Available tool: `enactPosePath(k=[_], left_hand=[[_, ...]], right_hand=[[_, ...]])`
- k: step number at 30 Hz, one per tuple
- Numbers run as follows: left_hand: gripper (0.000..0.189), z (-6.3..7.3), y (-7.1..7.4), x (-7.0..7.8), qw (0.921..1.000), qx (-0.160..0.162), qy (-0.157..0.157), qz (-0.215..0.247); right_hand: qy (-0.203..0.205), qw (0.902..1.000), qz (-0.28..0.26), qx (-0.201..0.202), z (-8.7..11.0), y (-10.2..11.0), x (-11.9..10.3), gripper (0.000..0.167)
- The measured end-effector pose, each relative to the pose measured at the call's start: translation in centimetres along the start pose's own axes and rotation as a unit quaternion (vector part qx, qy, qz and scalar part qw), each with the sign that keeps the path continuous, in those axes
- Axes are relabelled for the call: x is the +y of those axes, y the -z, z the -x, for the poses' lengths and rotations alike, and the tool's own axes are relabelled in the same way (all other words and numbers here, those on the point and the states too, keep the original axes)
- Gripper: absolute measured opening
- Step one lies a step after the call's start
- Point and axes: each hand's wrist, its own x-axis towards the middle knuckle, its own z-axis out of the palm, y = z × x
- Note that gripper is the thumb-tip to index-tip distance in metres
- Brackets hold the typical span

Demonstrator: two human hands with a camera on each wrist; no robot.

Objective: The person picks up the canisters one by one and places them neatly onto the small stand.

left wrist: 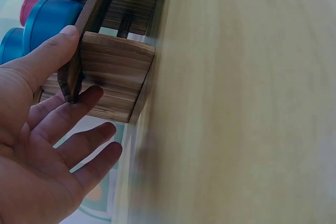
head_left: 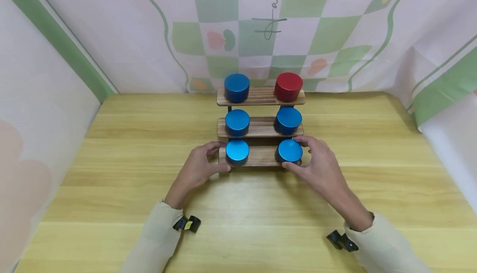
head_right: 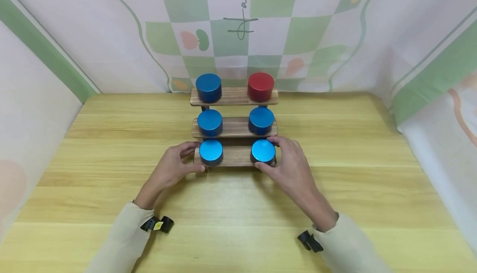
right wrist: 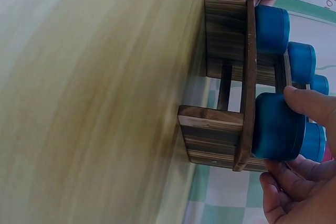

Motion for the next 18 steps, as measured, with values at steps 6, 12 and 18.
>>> enactPosePath(k=[6,12,18], left_hand=[[0.064,-0.05,-0.05,-0.01,1.0,0.0,-0.002,0.0],[0.064,-0.07,-0.05,-0.08,1.0,-0.001,-0.002,0.004],[0.064,-0.04,-0.07,-0.06,1.0,-0.003,-0.004,0.006]], right_hand=[[-0.004,1.0,0.006,0.006,0.03,-0.22,0.12,0.067],[-0.007,0.9998,-0.002,0.021,0.13,-0.46,0.22,0.07],[-0.007,0.9995,-0.01,0.031,0.18,-0.69,0.34,0.073]])
